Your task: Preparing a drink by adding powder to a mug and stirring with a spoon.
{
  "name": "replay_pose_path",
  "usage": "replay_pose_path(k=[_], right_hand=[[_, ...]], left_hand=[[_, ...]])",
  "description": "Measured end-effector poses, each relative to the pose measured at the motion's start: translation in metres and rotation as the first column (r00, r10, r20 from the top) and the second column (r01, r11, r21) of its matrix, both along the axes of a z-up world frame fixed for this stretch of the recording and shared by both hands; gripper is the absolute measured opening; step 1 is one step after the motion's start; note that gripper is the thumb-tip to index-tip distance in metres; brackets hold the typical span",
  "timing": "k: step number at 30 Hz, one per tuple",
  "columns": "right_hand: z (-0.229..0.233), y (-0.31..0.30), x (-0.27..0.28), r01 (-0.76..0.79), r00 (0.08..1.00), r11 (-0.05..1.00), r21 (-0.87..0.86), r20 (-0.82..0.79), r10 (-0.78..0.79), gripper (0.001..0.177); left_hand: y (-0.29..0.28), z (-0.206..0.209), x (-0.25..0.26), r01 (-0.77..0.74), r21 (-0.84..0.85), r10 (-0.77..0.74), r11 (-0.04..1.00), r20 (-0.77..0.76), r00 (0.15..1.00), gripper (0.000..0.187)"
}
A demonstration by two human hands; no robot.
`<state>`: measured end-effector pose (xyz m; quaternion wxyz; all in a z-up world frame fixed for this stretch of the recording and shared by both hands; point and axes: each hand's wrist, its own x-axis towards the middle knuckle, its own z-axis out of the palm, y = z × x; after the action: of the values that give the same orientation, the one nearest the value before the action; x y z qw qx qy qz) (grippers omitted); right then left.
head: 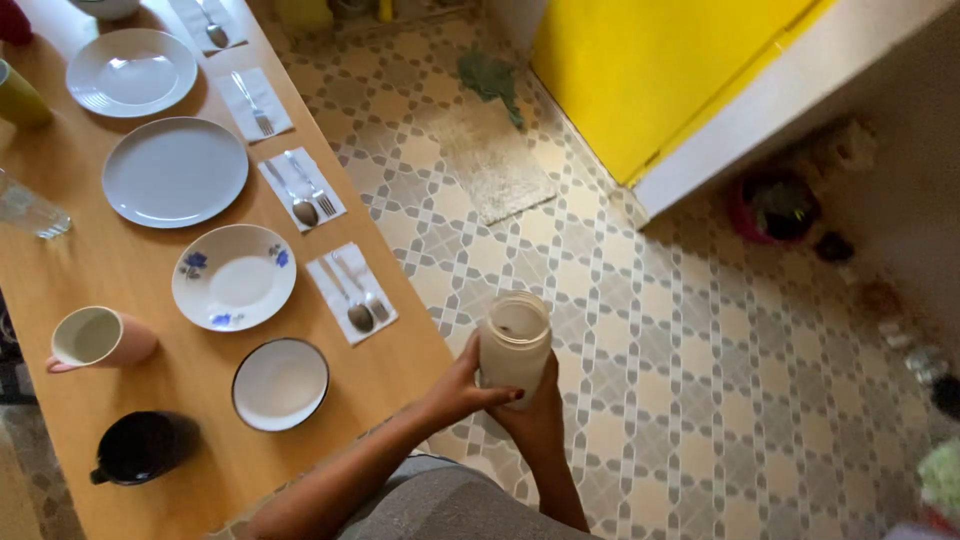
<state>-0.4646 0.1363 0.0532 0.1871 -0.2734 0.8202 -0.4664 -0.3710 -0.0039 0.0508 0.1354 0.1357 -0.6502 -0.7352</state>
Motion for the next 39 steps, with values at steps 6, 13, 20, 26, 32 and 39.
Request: replay_pose_path(k=[6, 13, 20, 26, 32, 39], right_hand=[[-0.004, -0.044, -0.095, -0.089, 0.995, 0.996, 0.016, 0.055, 0.088, 0.123], [0.010, -0.106, -0.221, -0.309, 0.951, 0.946, 0.101, 0.041, 0.306, 0.119], [0.017, -0.154, -0.303, -0.591, 0.806, 0.807, -0.004, 0.052, 0.590, 0.118], [0.003, -0.218, -0.334, -0.710, 0.695, 0.698, -0.088, 0.068, 0.716, 0.114], [-0.006, -0.313, -0.369, -0.721, 0.692, 0.693, -0.027, 0.015, 0.721, 0.116], [-0.011, -0.460, -0.390, -0.724, 0.688, 0.689, -0.022, -0.094, 0.720, 0.116]], left_hand=[[-0.028, -0.009, -0.083, -0.083, 0.061, 0.082, 0.995, 0.027, 0.996, 0.113], [-0.059, -0.008, -0.182, -0.323, 0.046, 0.321, 0.945, 0.051, 0.946, 0.114], [-0.073, -0.018, -0.247, -0.589, 0.053, 0.587, 0.806, 0.053, 0.808, 0.112], [-0.117, -0.017, -0.267, -0.703, 0.004, 0.699, 0.712, 0.100, 0.708, 0.116], [-0.210, -0.024, -0.302, -0.705, -0.024, 0.702, 0.709, 0.123, 0.701, 0.117], [-0.351, -0.018, -0.321, -0.699, -0.010, 0.699, 0.715, 0.032, 0.714, 0.113]])
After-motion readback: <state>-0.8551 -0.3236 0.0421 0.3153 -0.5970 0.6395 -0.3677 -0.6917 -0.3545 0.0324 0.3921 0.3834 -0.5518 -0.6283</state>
